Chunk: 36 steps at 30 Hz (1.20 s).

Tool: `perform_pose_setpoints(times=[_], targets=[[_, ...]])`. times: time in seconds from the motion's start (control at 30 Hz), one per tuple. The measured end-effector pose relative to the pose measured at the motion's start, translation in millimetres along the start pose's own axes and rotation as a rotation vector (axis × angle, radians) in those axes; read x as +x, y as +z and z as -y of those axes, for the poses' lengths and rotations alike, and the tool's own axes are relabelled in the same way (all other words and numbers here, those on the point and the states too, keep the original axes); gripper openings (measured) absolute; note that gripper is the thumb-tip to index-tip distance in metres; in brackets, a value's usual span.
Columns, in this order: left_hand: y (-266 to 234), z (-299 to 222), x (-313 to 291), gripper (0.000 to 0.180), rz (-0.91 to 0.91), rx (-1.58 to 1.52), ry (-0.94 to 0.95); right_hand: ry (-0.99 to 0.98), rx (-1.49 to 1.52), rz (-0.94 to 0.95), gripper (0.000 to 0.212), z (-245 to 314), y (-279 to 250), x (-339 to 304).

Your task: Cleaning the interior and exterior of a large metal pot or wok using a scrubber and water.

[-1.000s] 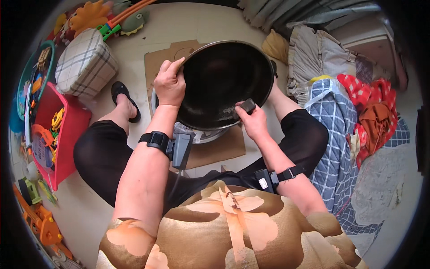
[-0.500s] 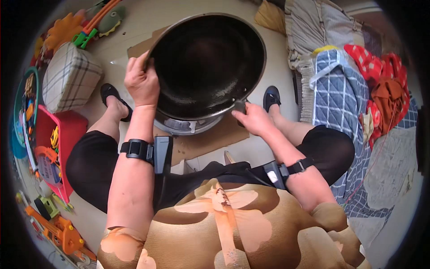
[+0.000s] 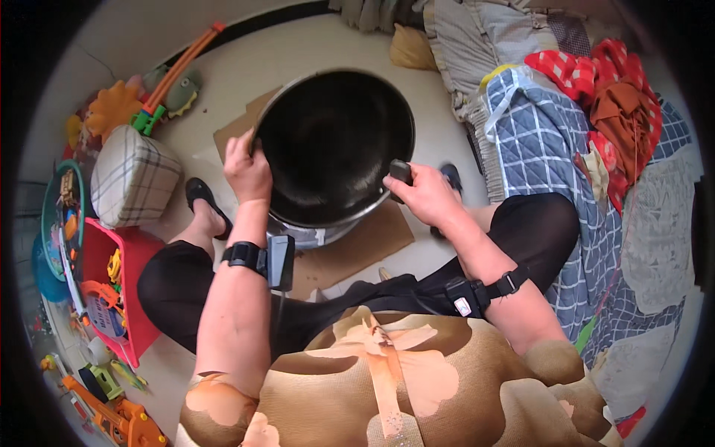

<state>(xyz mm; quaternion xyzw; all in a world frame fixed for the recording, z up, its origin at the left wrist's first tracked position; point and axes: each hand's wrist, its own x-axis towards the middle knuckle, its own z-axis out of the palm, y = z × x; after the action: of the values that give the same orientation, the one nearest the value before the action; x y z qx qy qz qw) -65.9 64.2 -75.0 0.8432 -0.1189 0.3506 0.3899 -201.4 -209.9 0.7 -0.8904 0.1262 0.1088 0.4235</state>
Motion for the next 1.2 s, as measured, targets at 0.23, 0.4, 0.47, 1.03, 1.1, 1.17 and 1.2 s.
perform_pose_setpoints(times=[0.23,0.4,0.47,1.03,1.1,1.17,1.2], targets=[[-2,-11,8,0.018,0.054,-0.074,-0.038,-0.192,0.064,-0.185,0.033,32,-7,14],[3,-12,15,0.018,0.049,-0.059,-0.071,-0.112,0.161,-0.125,0.03,2,3,22],[3,-12,11,0.018,0.036,-0.054,-0.07,-0.096,0.128,-0.206,0.03,-2,6,29],[-6,-11,5,0.02,0.058,-0.097,-0.098,-0.063,0.188,-0.224,0.032,-7,10,13],[-5,-13,6,0.02,0.061,-0.092,-0.092,-0.005,0.164,-0.203,0.032,-5,7,11],[-2,-15,6,0.019,0.068,-0.096,-0.086,-0.03,0.19,-0.222,0.031,0,5,13],[-3,-16,6,0.019,0.07,-0.093,-0.089,-0.044,0.219,-0.241,0.031,2,6,12]])
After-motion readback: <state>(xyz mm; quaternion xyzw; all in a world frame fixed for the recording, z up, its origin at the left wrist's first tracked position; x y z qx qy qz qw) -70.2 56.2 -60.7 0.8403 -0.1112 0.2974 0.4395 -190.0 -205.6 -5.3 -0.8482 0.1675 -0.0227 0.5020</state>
